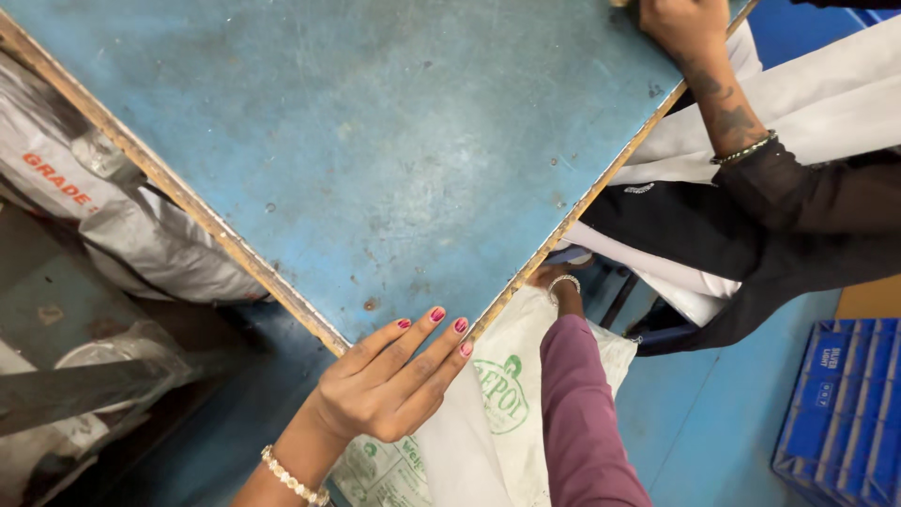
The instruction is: The person gathers several long white plastic tubes, aligns them, and uses red-handled scissors to cut them into shorter segments. The cut pieces are placed into a white cylindrical container on the workbench. The person repeats this process multiple times throughout the clip.
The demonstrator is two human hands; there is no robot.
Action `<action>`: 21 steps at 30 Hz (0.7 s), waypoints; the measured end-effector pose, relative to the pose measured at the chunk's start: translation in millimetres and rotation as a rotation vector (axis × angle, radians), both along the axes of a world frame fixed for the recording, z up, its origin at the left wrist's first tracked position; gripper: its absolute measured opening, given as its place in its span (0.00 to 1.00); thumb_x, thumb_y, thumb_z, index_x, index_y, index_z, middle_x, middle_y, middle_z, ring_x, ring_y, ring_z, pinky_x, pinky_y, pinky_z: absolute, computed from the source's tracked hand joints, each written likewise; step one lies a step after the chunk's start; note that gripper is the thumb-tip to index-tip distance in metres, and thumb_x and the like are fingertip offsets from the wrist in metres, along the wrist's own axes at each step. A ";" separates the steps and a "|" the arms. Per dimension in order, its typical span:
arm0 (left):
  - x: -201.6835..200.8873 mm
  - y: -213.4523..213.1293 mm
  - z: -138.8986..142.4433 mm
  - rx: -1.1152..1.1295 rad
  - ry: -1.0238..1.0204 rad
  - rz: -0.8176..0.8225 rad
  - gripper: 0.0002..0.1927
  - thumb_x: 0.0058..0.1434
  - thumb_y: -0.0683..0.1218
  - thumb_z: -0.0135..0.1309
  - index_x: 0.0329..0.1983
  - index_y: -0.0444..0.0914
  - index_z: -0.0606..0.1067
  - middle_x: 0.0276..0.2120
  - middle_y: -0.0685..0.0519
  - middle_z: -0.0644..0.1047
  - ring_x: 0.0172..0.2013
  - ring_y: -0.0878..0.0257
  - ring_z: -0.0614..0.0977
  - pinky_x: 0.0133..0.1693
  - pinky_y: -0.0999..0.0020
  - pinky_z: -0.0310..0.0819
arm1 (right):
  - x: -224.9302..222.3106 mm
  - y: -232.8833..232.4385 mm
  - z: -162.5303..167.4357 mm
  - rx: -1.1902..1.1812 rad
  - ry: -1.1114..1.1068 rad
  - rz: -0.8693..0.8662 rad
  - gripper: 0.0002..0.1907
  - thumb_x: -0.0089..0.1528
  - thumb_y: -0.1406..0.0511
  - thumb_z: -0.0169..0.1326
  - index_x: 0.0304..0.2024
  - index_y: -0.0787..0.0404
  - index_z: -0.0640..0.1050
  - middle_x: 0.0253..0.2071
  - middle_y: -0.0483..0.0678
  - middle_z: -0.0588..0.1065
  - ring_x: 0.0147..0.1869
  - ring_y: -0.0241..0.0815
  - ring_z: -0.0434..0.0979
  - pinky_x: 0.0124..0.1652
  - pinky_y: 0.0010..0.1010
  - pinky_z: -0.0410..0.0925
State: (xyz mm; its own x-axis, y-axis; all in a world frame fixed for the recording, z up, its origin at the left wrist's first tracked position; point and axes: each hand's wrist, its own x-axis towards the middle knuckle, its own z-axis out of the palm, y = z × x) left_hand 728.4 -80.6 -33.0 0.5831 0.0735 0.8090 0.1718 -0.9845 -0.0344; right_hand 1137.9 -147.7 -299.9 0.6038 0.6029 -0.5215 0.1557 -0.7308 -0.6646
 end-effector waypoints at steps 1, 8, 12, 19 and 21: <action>-1.0 0.3 1.3 -0.006 -0.002 -0.004 0.13 0.65 0.42 0.50 0.47 0.43 0.84 0.49 0.54 0.84 0.51 0.60 0.85 0.53 0.67 0.74 | -4.0 -1.3 -0.1 -0.039 0.148 -0.013 0.08 0.61 0.70 0.56 0.41 0.69 0.81 0.37 0.53 0.82 0.41 0.44 0.83 0.45 0.34 0.77; -3.3 -0.9 0.7 -0.033 -0.042 -0.015 0.13 0.65 0.42 0.51 0.47 0.41 0.83 0.50 0.53 0.83 0.52 0.59 0.85 0.53 0.65 0.76 | -28.4 -25.4 20.0 -0.715 0.528 0.346 0.20 0.58 0.80 0.50 0.52 0.64 0.75 0.48 0.54 0.78 0.48 0.43 0.82 0.47 0.32 0.77; -3.3 -2.2 -5.5 -0.057 -0.062 -0.025 0.12 0.65 0.43 0.53 0.49 0.39 0.82 0.52 0.53 0.82 0.53 0.59 0.83 0.55 0.65 0.75 | -77.2 -40.5 18.3 -0.743 0.603 0.549 0.19 0.59 0.79 0.50 0.52 0.64 0.75 0.47 0.54 0.79 0.48 0.44 0.82 0.47 0.33 0.76; -6.7 -1.7 -6.7 -0.065 -0.072 -0.054 0.14 0.64 0.44 0.54 0.51 0.38 0.82 0.55 0.50 0.81 0.56 0.57 0.82 0.56 0.63 0.74 | -194.1 -101.9 23.5 -0.520 0.745 0.842 0.17 0.60 0.76 0.51 0.52 0.65 0.76 0.47 0.55 0.79 0.48 0.46 0.82 0.48 0.34 0.76; -8.0 -3.5 -7.8 -0.082 -0.071 -0.066 0.16 0.63 0.44 0.54 0.52 0.37 0.82 0.56 0.50 0.80 0.57 0.57 0.81 0.57 0.62 0.74 | -234.0 -132.2 23.5 -0.448 0.772 0.892 0.17 0.60 0.75 0.51 0.51 0.65 0.77 0.47 0.55 0.79 0.48 0.47 0.82 0.48 0.35 0.75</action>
State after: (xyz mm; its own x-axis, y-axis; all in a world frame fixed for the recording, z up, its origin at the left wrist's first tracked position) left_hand 720.4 -84.1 -40.7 0.5307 0.1046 0.8411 0.1056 -0.9928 0.0569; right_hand 903.9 -279.9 -276.3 -0.4735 0.3226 -0.8196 0.3920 -0.7561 -0.5241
